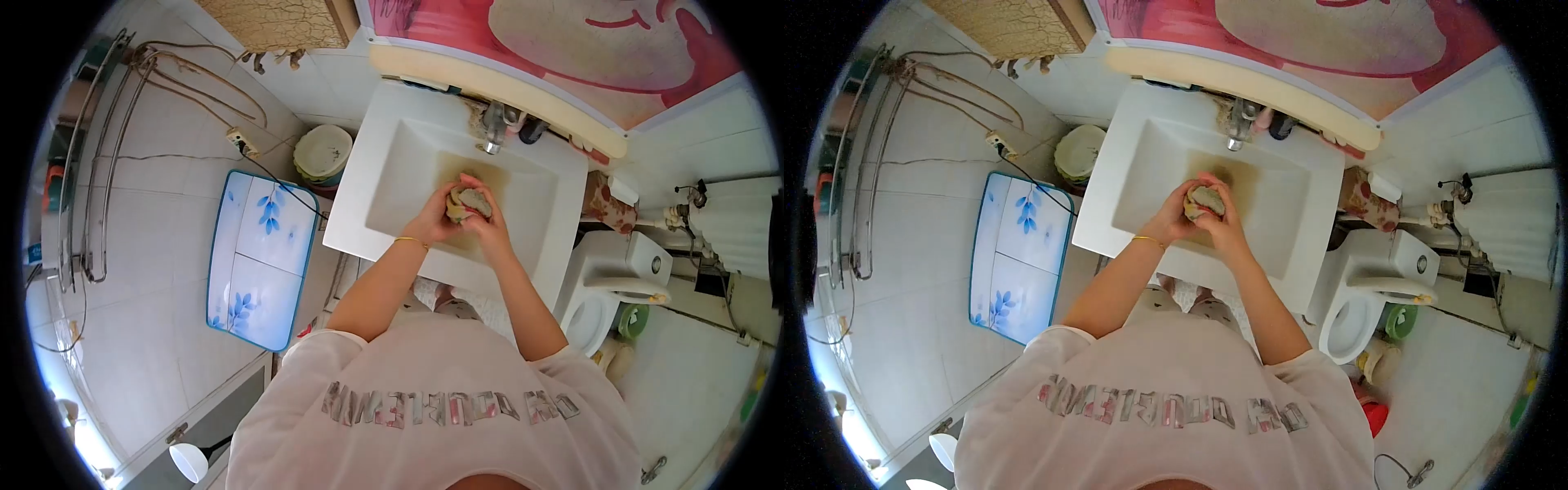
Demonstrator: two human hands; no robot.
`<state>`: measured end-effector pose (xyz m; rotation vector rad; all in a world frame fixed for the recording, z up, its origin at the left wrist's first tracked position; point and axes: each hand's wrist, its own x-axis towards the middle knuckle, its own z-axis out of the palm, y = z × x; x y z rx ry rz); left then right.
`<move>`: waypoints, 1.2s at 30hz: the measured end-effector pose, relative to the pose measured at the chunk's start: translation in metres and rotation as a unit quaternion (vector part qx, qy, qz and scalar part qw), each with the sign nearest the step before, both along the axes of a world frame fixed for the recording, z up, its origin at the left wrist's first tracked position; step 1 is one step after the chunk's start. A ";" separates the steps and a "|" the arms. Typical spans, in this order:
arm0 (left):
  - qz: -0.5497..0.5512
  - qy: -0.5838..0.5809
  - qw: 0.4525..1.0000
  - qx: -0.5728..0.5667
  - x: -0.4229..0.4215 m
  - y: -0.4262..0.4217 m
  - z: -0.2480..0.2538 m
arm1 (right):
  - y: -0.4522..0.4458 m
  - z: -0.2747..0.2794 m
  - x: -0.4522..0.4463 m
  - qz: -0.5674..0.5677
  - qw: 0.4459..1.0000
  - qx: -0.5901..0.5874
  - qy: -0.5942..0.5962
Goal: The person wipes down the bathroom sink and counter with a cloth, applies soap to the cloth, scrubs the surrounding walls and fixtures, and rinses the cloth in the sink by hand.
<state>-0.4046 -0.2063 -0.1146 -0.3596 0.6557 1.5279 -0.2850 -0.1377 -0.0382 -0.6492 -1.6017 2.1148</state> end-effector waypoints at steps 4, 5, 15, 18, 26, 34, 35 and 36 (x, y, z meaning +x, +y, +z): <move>0.052 0.003 0.999 0.002 -0.001 -0.007 0.044 | 0.003 0.045 -0.002 -0.011 0.998 -0.055 0.041; 0.069 -0.004 0.998 -0.004 0.000 -0.009 0.066 | 0.010 0.046 -0.002 -0.025 0.996 -0.070 0.058; 0.084 -0.079 0.990 0.083 0.005 -0.004 0.145 | 0.035 0.049 -0.018 -0.092 0.952 0.272 0.109; 0.110 -0.086 0.988 0.062 0.007 0.013 0.139 | 0.030 0.061 -0.029 -0.105 0.965 0.173 0.168; 0.173 -0.124 0.970 0.117 -0.021 0.043 0.074 | 0.033 0.074 -0.026 -0.050 0.988 0.086 0.117; 0.275 -0.008 0.956 0.101 -0.007 0.053 0.099 | 0.054 0.039 -0.027 -0.162 0.953 -0.232 0.109; 0.263 0.056 0.959 0.091 -0.003 0.051 0.105 | 0.059 0.030 -0.026 -0.168 0.942 -0.273 0.102; 0.249 0.119 0.958 0.082 0.000 0.050 0.114 | 0.066 0.020 -0.025 -0.174 0.929 -0.313 0.096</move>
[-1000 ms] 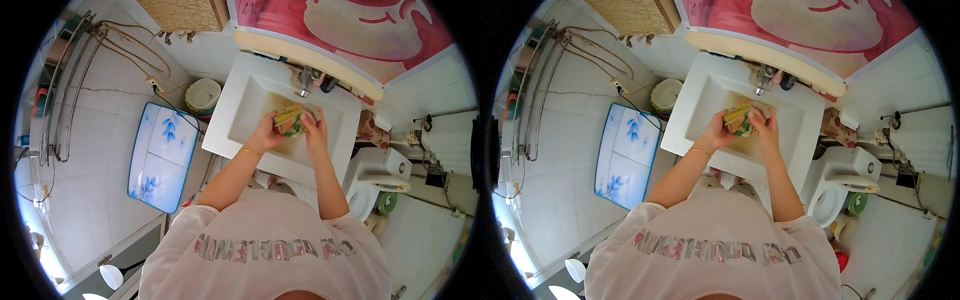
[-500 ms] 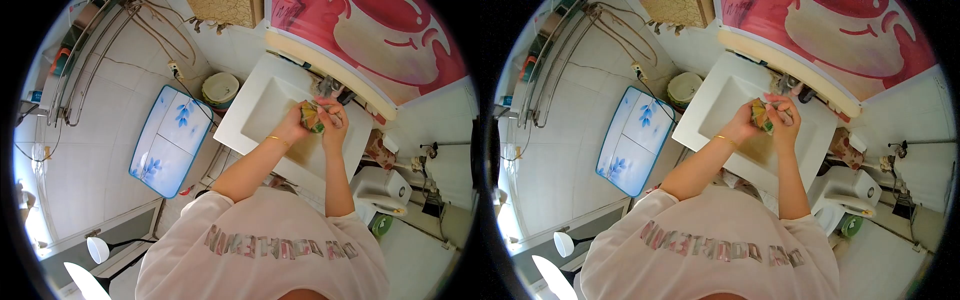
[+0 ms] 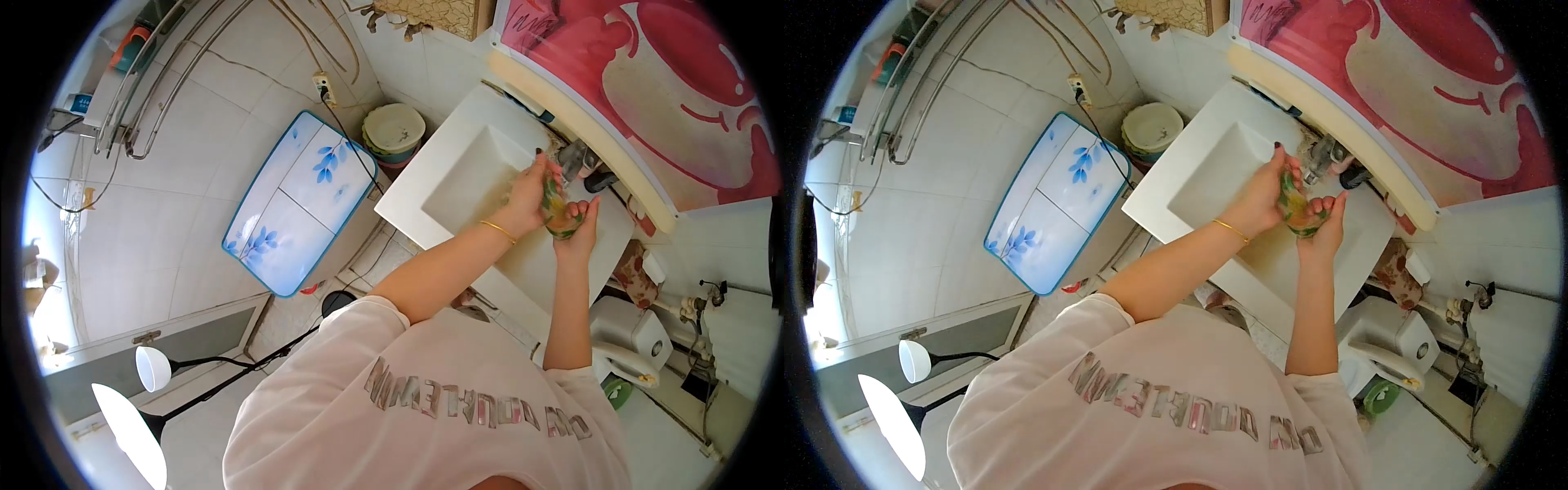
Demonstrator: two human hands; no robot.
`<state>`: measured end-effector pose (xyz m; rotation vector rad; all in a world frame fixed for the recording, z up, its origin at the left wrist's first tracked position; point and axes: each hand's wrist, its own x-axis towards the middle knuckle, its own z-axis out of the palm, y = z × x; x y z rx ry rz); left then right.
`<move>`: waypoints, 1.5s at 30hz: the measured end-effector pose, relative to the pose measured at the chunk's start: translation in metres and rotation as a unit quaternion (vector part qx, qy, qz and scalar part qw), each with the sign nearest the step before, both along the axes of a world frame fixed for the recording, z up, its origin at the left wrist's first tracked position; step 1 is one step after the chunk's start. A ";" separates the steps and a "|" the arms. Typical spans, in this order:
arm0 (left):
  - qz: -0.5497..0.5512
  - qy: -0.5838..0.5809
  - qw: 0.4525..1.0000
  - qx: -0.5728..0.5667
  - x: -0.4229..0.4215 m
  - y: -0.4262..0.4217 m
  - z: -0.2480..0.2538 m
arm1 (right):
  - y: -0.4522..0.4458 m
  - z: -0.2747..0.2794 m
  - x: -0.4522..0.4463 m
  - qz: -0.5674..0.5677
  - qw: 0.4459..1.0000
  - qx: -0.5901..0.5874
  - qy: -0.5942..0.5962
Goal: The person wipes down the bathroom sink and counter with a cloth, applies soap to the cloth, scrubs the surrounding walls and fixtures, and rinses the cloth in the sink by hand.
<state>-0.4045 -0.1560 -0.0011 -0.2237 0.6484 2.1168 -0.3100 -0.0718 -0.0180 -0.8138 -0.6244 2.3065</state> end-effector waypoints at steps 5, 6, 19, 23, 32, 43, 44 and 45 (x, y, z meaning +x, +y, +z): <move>-0.036 0.153 0.987 -0.017 0.005 0.006 0.023 | 0.016 -0.015 -0.008 0.117 0.990 -0.081 -0.016; -0.045 0.192 0.980 -0.003 0.006 0.011 0.021 | 0.012 -0.002 -0.015 0.107 0.987 -0.096 -0.073; -0.148 0.678 0.707 -0.138 0.020 0.012 0.002 | 0.041 -0.069 -0.021 0.203 0.961 -0.181 0.047; -0.186 0.625 0.754 -0.081 0.010 0.011 -0.010 | 0.042 -0.081 -0.012 0.277 0.942 -0.184 0.044; -0.284 0.506 0.790 -0.196 -0.040 -0.048 -0.035 | 0.036 -0.011 0.004 0.264 0.960 -0.020 -0.096; -0.319 -0.134 0.937 0.043 -0.037 -0.041 -0.029 | -0.043 0.031 0.008 0.145 0.564 0.811 -0.053; -0.353 -0.155 0.912 0.144 -0.041 -0.039 -0.043 | -0.050 0.032 0.009 0.149 0.554 0.818 -0.042; -0.334 -0.157 0.915 0.163 -0.039 -0.036 -0.040 | -0.055 0.034 0.011 0.132 0.600 0.788 -0.035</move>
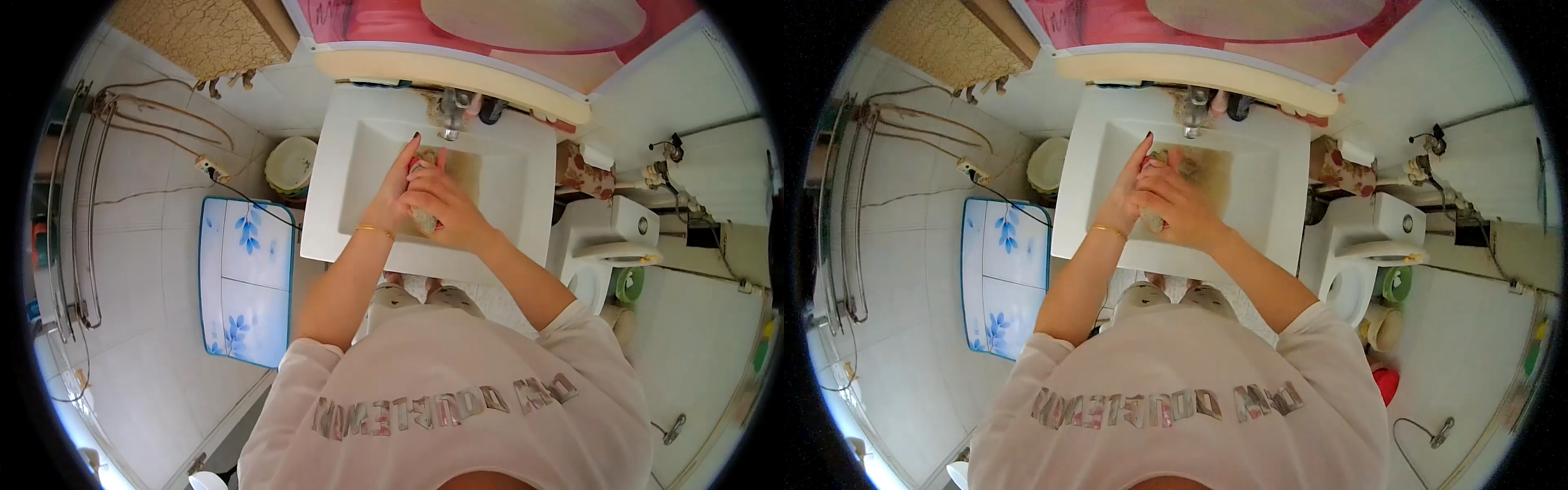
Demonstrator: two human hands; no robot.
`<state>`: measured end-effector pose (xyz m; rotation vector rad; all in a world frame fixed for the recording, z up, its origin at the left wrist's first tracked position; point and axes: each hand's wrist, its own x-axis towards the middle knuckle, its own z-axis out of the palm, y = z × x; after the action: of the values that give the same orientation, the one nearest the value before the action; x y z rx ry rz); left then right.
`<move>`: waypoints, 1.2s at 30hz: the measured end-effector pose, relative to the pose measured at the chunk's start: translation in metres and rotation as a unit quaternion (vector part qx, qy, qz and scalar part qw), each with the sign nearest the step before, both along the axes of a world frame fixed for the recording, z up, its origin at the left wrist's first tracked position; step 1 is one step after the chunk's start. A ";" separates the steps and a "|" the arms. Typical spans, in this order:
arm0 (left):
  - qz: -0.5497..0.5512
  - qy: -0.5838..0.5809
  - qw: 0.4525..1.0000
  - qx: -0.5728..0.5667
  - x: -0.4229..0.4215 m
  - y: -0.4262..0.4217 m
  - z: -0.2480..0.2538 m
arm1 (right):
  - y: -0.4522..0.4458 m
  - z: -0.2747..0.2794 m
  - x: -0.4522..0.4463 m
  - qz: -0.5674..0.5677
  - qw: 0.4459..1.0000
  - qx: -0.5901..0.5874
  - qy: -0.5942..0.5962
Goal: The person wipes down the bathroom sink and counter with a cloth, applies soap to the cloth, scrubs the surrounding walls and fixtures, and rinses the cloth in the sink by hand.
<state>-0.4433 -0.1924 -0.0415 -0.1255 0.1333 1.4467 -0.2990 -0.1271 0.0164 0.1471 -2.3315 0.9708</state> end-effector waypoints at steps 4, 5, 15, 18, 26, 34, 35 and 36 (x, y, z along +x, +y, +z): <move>0.212 0.072 0.965 -0.136 0.029 0.012 0.032 | -0.016 0.025 0.008 -0.097 0.946 -0.304 0.061; 0.271 0.095 0.946 -0.150 0.039 0.014 0.047 | -0.018 0.031 0.010 -0.132 0.905 -0.397 0.077; 0.309 0.784 0.501 0.196 0.042 0.018 0.150 | 0.026 0.073 0.005 -0.001 0.543 -0.839 -0.008; 0.236 0.826 0.384 0.338 0.036 0.021 0.180 | 0.053 0.063 -0.006 0.054 0.603 -0.785 -0.130; 0.132 0.844 0.153 0.497 0.044 0.026 0.214 | 0.065 0.142 -0.027 0.144 0.725 -0.597 -0.311; 0.011 0.843 -0.036 0.537 0.053 0.041 0.192 | 0.076 0.123 -0.058 0.159 0.744 -0.441 -0.477; 0.007 0.845 -0.045 0.533 0.055 0.043 0.185 | 0.077 0.119 -0.059 0.155 0.745 -0.424 -0.491; 0.002 0.847 -0.055 0.529 0.057 0.045 0.177 | 0.077 0.117 -0.060 0.140 0.752 -0.402 -0.503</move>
<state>-0.3865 -0.1478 0.1355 -2.8912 -0.8408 -0.1395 -0.3587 -0.0501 0.1337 -0.5241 -2.4654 2.6194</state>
